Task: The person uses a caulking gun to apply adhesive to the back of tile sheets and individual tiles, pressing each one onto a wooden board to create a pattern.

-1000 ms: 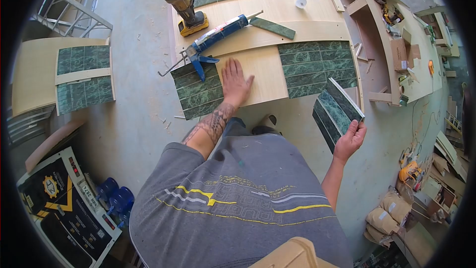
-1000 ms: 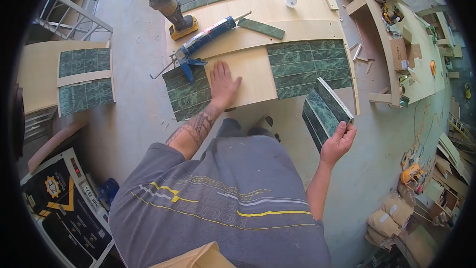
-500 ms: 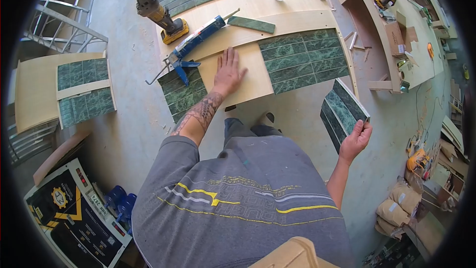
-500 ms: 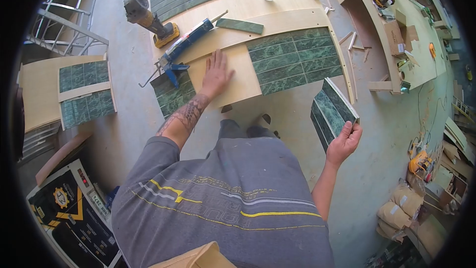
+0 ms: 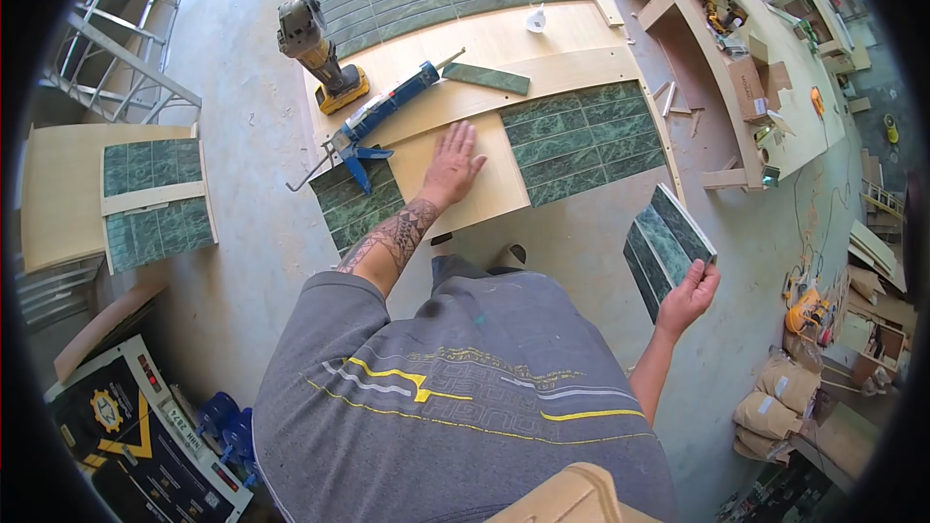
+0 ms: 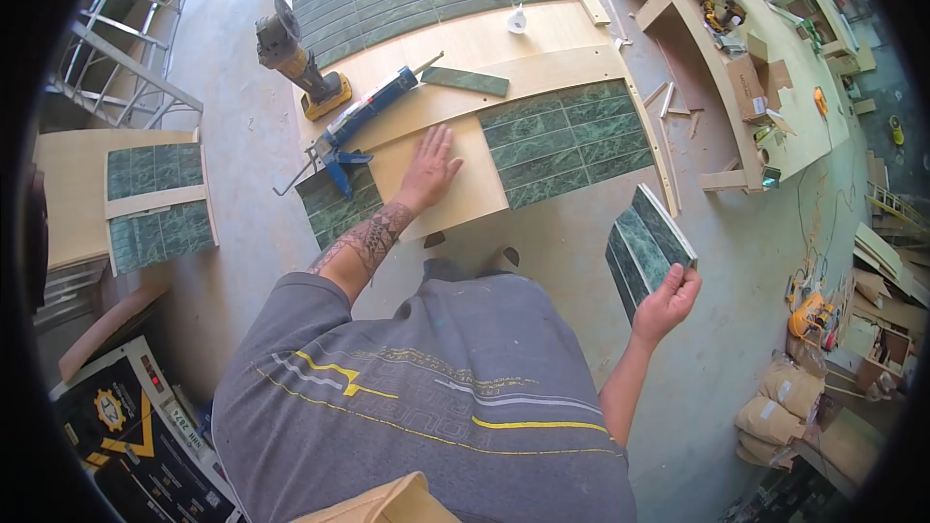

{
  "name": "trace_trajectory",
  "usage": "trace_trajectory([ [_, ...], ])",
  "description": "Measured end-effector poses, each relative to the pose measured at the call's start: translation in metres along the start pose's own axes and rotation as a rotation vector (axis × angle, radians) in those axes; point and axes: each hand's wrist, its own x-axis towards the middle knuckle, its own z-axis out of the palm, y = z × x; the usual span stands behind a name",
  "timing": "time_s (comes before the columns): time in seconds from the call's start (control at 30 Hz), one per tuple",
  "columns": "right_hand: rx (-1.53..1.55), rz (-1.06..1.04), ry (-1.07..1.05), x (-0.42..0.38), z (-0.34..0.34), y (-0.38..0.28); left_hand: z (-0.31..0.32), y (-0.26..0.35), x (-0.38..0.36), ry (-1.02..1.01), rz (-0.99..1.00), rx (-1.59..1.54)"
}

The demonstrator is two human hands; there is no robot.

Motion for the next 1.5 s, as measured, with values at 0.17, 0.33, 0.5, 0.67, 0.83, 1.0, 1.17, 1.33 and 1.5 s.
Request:
trace_trajectory([
  [0.17, -0.034, -0.075, -0.012, -0.003, 0.023, -0.032, 0.003, 0.041, -0.046, -0.432, 0.108, -0.277],
  [0.33, 0.044, -0.159, -0.192, -0.024, 0.066, -0.083, -0.088, 0.134, -0.014, -0.455, 0.021, -1.057],
  [0.5, 0.027, -0.599, -0.399, -0.049, 0.119, -0.143, -0.163, 0.146, 0.01, -0.779, -0.596, -1.832],
  [0.67, -0.194, -0.904, -0.693, -0.092, 0.171, -0.177, -0.163, 0.076, -0.012, -0.748, -0.591, -2.007],
  [0.83, -0.193, -0.933, -0.777, -0.137, 0.216, -0.169, -0.119, 0.013, -0.039, -0.714, -0.727, -2.059],
  [1.0, 0.087, -0.7, -0.73, -0.155, 0.215, -0.159, -0.143, -0.01, -0.051, -0.767, -0.622, -2.046],
  [1.17, 0.196, 0.149, -0.455, -0.174, 0.212, -0.072, -0.151, -0.019, -0.054, -0.788, -0.689, -2.077],
  [1.33, 1.317, 1.291, -0.678, -0.201, 0.231, -0.037, -0.121, -0.037, -0.053, -0.907, -0.667, -2.08],
  [1.5, 1.287, 1.05, -0.564, -0.223, 0.253, -0.011, -0.076, -0.075, -0.035, -0.882, -0.756, -1.859],
])
